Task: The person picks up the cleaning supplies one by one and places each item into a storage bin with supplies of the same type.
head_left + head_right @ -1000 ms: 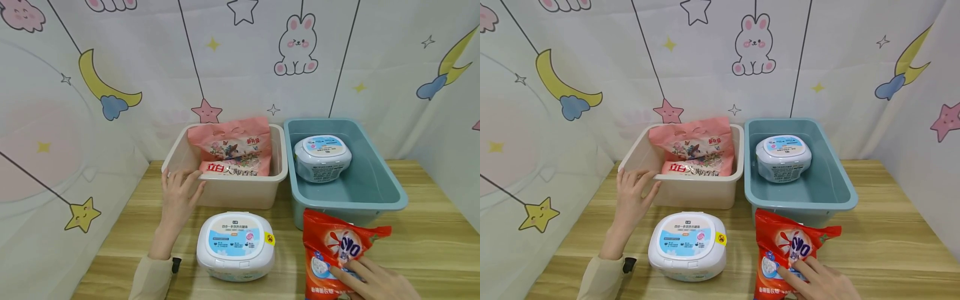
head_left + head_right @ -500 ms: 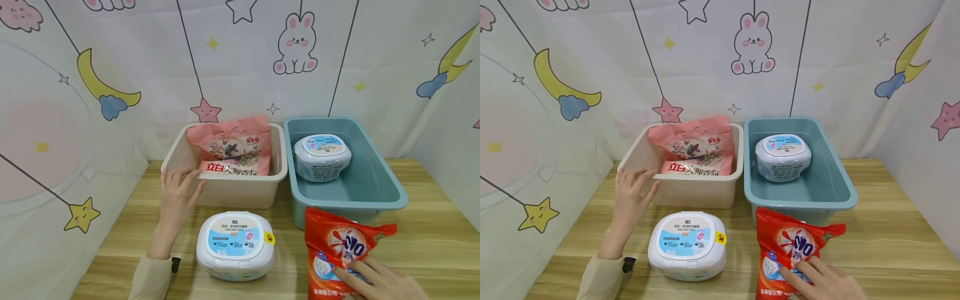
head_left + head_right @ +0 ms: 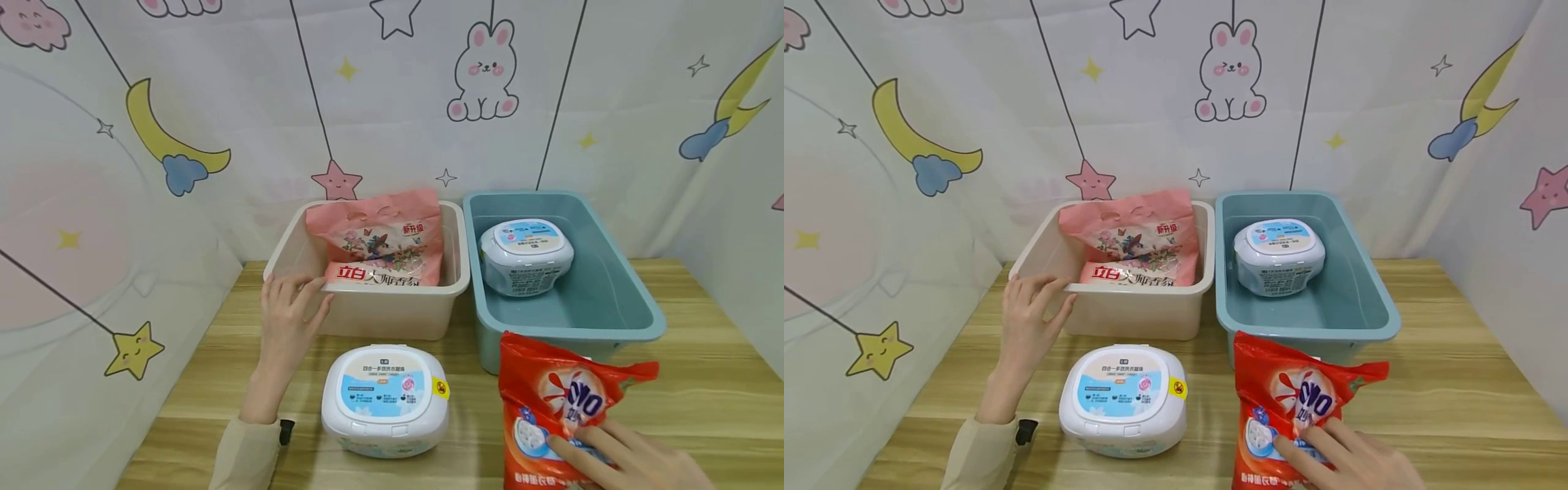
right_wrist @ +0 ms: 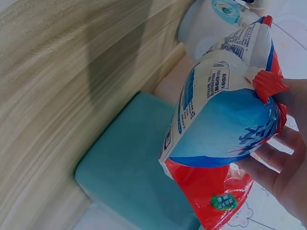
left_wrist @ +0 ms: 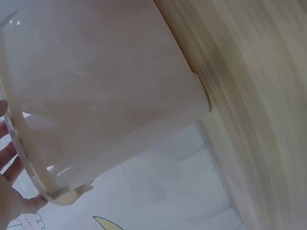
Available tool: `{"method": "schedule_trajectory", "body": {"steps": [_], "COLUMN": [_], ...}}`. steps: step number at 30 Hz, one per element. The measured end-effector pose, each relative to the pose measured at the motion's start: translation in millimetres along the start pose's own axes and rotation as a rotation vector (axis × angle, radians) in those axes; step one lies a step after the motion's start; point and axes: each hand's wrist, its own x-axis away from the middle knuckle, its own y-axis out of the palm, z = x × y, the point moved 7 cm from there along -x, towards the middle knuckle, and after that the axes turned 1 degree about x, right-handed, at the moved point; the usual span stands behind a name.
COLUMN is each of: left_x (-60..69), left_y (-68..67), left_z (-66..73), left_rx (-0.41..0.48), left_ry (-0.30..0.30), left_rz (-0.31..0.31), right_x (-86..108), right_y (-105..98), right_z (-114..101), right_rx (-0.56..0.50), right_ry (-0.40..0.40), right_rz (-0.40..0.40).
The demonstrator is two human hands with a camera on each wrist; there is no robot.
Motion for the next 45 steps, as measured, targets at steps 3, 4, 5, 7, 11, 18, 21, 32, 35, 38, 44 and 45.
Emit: {"method": "schedule_trajectory", "body": {"steps": [3,4,5,7,11,18,21,32,35,38,44,45], "left_x": [0.2,0.3,0.3,0.5,0.9,1.7,2.2,3.4,3.4,3.0,0.9,0.6], "left_y": [-0.2,-0.3,-0.3,-0.3,-1.3,-2.0,-2.1,-2.0,-2.2,-2.2,-0.2,0.3], "left_z": [0.2,0.2,0.2,-0.1,-0.1,-1.3,-1.6,-1.7,-2.1,-1.7,0.1,0.1], "left_rx": [-0.003,-0.004,-0.005,-0.006,-0.005,-0.009,-0.010,-0.002,-0.007,-0.009,-0.013,-0.011], "left_ry": [-0.002,-0.003,-0.004,-0.006,-0.008,-0.016,-0.018,-0.013,-0.017,-0.010,0.008,0.008], "left_rz": [-0.002,-0.003,-0.003,-0.004,-0.004,-0.013,-0.008,0.008,-0.002,0.001,0.024,0.027], "right_x": [-1.2,-1.6,-1.7,-2.7,-5.3,-18.4,-24.2,-32.2,-34.2,-36.4,-39.4,-39.9], "right_y": [-5.7,-7.6,-8.8,-11.8,-20.3,-49.2,-56.5,-77.5,-81.9,-86.1,-90.5,-91.1], "right_z": [-0.8,-0.8,-0.5,-0.3,-0.3,-4.0,-4.8,-3.6,-2.2,-0.2,4.6,5.6], "right_rx": [0.013,0.015,0.020,0.027,0.050,0.078,0.074,0.092,0.100,0.100,0.076,0.070], "right_ry": [-0.001,0.000,0.004,0.004,-0.021,-0.065,-0.060,-0.061,-0.073,-0.083,-0.078,-0.075], "right_rz": [0.027,0.034,0.029,0.026,0.036,0.219,0.245,0.250,0.245,0.257,0.251,0.247]}}
